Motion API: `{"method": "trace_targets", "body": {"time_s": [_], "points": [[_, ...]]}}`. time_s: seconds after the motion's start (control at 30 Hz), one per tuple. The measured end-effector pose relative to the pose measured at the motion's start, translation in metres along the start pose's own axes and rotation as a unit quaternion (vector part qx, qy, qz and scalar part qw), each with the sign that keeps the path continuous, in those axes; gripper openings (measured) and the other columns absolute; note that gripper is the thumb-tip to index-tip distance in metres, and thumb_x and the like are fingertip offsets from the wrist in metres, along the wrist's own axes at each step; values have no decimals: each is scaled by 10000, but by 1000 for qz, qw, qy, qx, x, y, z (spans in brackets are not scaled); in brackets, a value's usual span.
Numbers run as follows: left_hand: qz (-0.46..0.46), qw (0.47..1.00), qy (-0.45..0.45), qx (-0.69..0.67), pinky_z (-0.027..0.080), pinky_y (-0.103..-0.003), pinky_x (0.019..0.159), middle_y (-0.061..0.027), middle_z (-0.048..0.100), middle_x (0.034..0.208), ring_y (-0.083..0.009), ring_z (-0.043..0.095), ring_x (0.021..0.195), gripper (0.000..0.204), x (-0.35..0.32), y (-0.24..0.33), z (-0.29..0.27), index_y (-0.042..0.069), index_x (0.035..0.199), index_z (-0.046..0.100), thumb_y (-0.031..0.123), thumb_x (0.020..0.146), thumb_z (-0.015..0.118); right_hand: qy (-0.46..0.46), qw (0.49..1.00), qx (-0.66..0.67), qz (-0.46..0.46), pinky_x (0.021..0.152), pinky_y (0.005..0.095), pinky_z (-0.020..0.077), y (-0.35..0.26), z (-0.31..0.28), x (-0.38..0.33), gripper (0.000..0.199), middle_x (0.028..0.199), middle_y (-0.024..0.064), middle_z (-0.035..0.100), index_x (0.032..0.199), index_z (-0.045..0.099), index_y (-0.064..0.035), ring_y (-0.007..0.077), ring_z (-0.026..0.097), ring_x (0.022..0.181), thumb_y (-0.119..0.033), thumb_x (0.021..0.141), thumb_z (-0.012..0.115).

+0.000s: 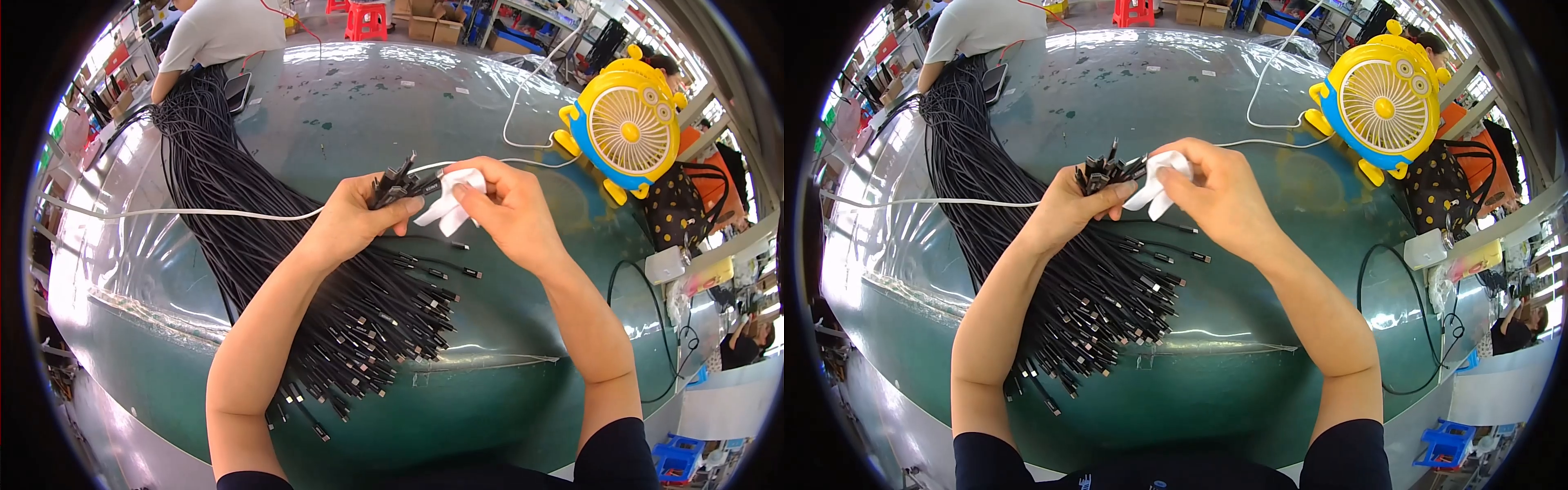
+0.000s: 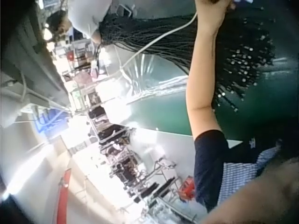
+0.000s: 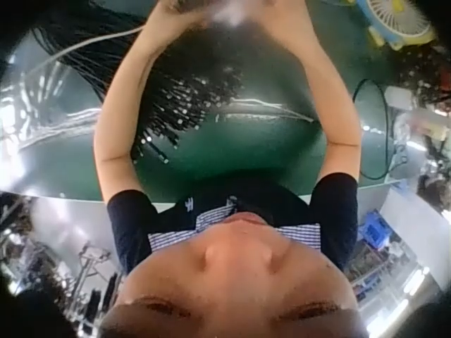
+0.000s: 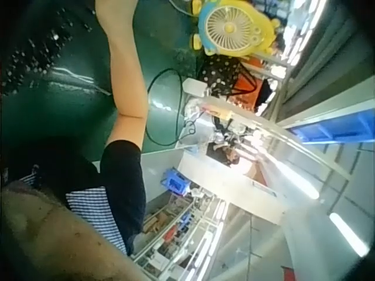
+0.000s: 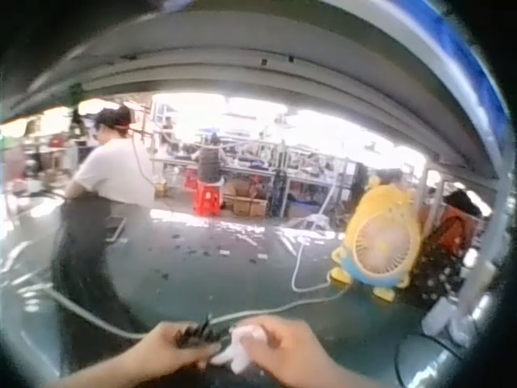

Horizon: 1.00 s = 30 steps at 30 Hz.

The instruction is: Cleaning the ends of multiple black data cables using a white cloth and solvent in a factory setting.

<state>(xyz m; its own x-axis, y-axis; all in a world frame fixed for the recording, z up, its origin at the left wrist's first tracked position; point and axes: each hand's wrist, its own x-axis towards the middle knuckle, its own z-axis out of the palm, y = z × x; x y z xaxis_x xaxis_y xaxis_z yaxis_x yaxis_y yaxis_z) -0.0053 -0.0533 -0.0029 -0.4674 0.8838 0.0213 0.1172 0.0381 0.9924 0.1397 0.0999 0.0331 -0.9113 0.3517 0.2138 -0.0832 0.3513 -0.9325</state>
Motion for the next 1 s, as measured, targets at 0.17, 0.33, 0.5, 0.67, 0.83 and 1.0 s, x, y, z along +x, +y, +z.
{"method": "trace_targets", "body": {"time_s": [0.17, 0.33, 0.5, 0.67, 0.83, 1.0], "points": [[7, 1000, -3, 12, 321, -227, 541, 37, 528, 619, -45, 427, 587, 232, -2, 3, 0, 56, 831, 643, 271, 915, 627, -10, 995, -102, 2, 558, 230, 391, -1, 1, 11, 139, 690, 9, 594, 942, 607, 7, 53, 501, 636, -104, 874, 559], [2, 999, -31, -21, 272, -252, 536, 53, 415, 597, -59, 354, 577, 317, -1, 2, -3, 31, 840, 652, 325, 938, 581, -27, 999, -40, -9, 586, 248, 418, -2, 12, 9, 120, 751, 26, 657, 911, 601, -1, 59, 513, 646, -101, 868, 549], [7, 998, -44, -41, 246, -266, 527, 55, 365, 586, -65, 312, 564, 370, 1, -6, -7, 13, 823, 659, 355, 938, 575, -58, 997, -43, 22, 618, 255, 434, 1, 9, 13, 123, 782, 45, 676, 931, 589, 1, 69, 527, 672, -98, 875, 543], [-35, 996, -66, -49, 346, -233, 629, 36, 498, 691, -71, 435, 669, 206, 0, -2, -10, 34, 885, 643, 238, 911, 630, -63, 994, -79, 30, 626, 264, 439, -2, 11, 8, 141, 832, 67, 663, 960, 572, 4, 76, 533, 700, -92, 857, 558], [-7, 995, -33, -96, 405, -235, 745, 16, 581, 822, -77, 505, 770, 204, -3, 1, -6, 26, 925, 647, 207, 852, 705, -30, 987, -150, -43, 655, 274, 450, 16, 10, 1, 204, 849, 73, 626, 1044, 538, 0, 92, 542, 730, -81, 860, 566], [-21, 998, -12, -55, 405, -241, 759, 26, 574, 834, -69, 500, 786, 227, -4, 5, -4, 29, 949, 632, 201, 833, 723, -30, 999, -13, -1, 676, 273, 457, 7, 8, -5, 244, 859, 76, 633, 1083, 544, 1, 104, 558, 733, -77, 854, 570]]}}
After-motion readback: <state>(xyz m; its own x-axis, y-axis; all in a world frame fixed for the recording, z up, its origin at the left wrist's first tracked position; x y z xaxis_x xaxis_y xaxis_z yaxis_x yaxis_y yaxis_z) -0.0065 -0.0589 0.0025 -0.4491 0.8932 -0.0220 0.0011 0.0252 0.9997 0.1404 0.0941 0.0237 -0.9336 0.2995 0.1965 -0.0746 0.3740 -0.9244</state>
